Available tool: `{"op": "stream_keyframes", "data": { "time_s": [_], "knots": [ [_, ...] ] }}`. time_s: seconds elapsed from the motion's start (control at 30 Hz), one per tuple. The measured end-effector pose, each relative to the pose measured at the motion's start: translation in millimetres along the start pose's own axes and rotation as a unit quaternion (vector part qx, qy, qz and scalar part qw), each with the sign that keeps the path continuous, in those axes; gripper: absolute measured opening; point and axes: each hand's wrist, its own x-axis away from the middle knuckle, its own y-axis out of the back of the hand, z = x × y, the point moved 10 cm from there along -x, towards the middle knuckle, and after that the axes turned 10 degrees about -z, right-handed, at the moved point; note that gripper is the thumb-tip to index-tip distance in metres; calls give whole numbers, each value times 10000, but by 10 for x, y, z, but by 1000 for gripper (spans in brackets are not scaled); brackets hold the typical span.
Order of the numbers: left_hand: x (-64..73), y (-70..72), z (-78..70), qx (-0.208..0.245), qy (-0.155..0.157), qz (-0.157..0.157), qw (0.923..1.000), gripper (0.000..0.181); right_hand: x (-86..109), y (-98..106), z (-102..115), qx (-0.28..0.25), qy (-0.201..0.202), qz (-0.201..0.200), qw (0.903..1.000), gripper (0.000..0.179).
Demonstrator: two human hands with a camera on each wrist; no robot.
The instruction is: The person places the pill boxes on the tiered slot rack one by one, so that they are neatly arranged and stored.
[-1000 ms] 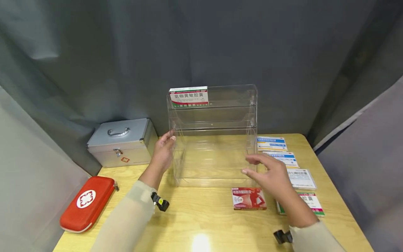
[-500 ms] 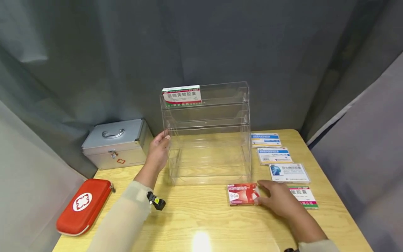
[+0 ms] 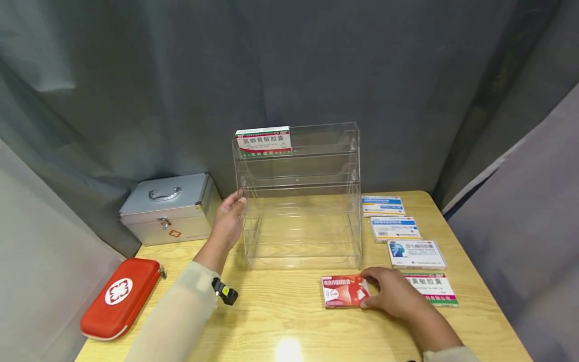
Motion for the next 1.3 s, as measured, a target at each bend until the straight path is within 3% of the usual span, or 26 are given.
{"op": "stream_keyframes", "data": {
  "time_s": [0.33, 0.47, 0.6, 0.8, 1.07, 1.3],
  "knots": [
    [-11, 31, 24, 152, -6, -43, 9999, 57, 13, -194, 313, 118, 389, -76, 9991, 87],
    [-26, 48, 47, 175, -21, -37, 9998, 56, 12, -278, 385, 142, 369, 50, 9992, 85],
    [-19, 62, 57, 131, -8, -14, 9999, 58, -8, -302, 444, -7, 380, -94, 9992, 82],
    [-6, 61, 58, 74, 70, -40, 9999, 61, -22, -310, 566, -583, 412, -305, 9970, 67],
    [-24, -12, 22, 222, 14, 46, 9997, 56, -26, -198, 700, -584, 691, -956, 9913, 39],
    [-40, 4, 36, 194, 24, 55, 9998, 59, -85, -33, 809, -1019, 915, -1074, 9847, 26]
  ]
}}
